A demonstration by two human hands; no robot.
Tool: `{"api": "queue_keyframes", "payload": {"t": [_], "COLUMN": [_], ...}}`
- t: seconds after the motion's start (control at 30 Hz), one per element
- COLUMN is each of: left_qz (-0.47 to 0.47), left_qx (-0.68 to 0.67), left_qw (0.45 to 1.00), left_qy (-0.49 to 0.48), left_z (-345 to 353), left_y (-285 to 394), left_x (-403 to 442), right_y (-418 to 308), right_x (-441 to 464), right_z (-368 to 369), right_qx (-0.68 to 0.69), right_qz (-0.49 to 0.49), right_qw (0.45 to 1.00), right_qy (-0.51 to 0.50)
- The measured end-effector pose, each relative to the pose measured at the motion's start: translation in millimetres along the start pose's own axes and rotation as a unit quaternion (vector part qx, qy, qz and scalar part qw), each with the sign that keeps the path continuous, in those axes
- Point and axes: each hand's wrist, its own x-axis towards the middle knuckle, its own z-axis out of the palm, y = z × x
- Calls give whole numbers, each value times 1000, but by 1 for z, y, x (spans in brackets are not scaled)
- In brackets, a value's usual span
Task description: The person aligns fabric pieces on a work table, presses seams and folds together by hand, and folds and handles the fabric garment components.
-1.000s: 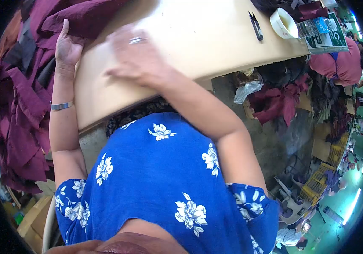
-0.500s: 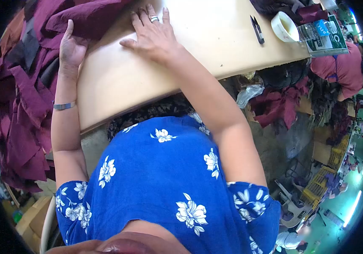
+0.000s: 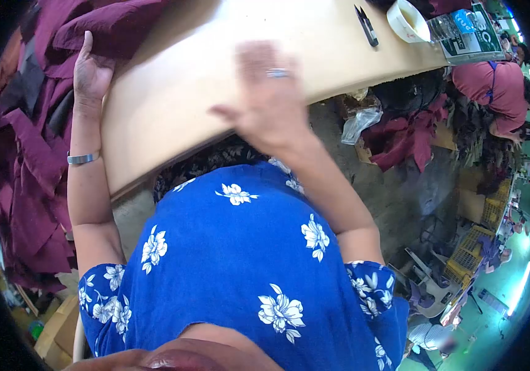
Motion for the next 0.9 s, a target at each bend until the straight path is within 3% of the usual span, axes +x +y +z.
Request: {"api": "queue_keyframes", "payload": {"t": [0.07, 0.27, 0.37, 0.47, 0.5, 0.6, 0.63, 0.67, 0.73, 0.8, 0.83, 0.87, 0.9], "left_qz": [1, -12, -6, -3, -8, -20, -23, -22, -21, -11, -8, -9, -7], "left_qx": [6, 5, 4, -1, -2, -7, -10, -7, 6, 4, 6, 8, 8], "left_qw": [1000, 1000, 1000, 1000, 1000, 999, 999, 999, 1000, 1000, 1000, 1000, 1000], "left_qy": [4, -10, -1, -7, -15, -26, -28, -22, -8, 6, 12, 10, 7], "left_z": [1, 1, 5, -1, -3, -4, -3, -2, 3, 8, 9, 8, 7], "left_y": [0, -1, -2, 0, 1, 1, 1, 1, 0, 0, 0, -1, -1], "left_x": [-4, -1, -1, -1, 1, 1, 1, 0, -3, -4, -4, -5, -3], "right_y": [-20, 46, 27, -12, -18, 14, 25, 50, 77, 84, 78, 76, 73], "right_x": [1, -51, 0, 65, 80, 98, 88, 67, 11, -40, -49, -50, -42], "right_z": [18, -16, -11, 32, 39, 65, 35, 38, 6, -18, -32, -40, -41], "right_qx": [-9, -37, -14, -13, 31, -1, -1, 0, -58, -55, -60, -81, -97], "right_qz": [-83, 190, 82, -64, -65, -30, 33, 71, 98, 223, 305, 329, 286], "right_qw": [996, 981, 996, 997, 994, 999, 996, 997, 993, 973, 950, 940, 953], "right_qy": [-45, -17, 19, -34, -80, -31, -79, -12, -25, 6, -25, -27, 5]}}
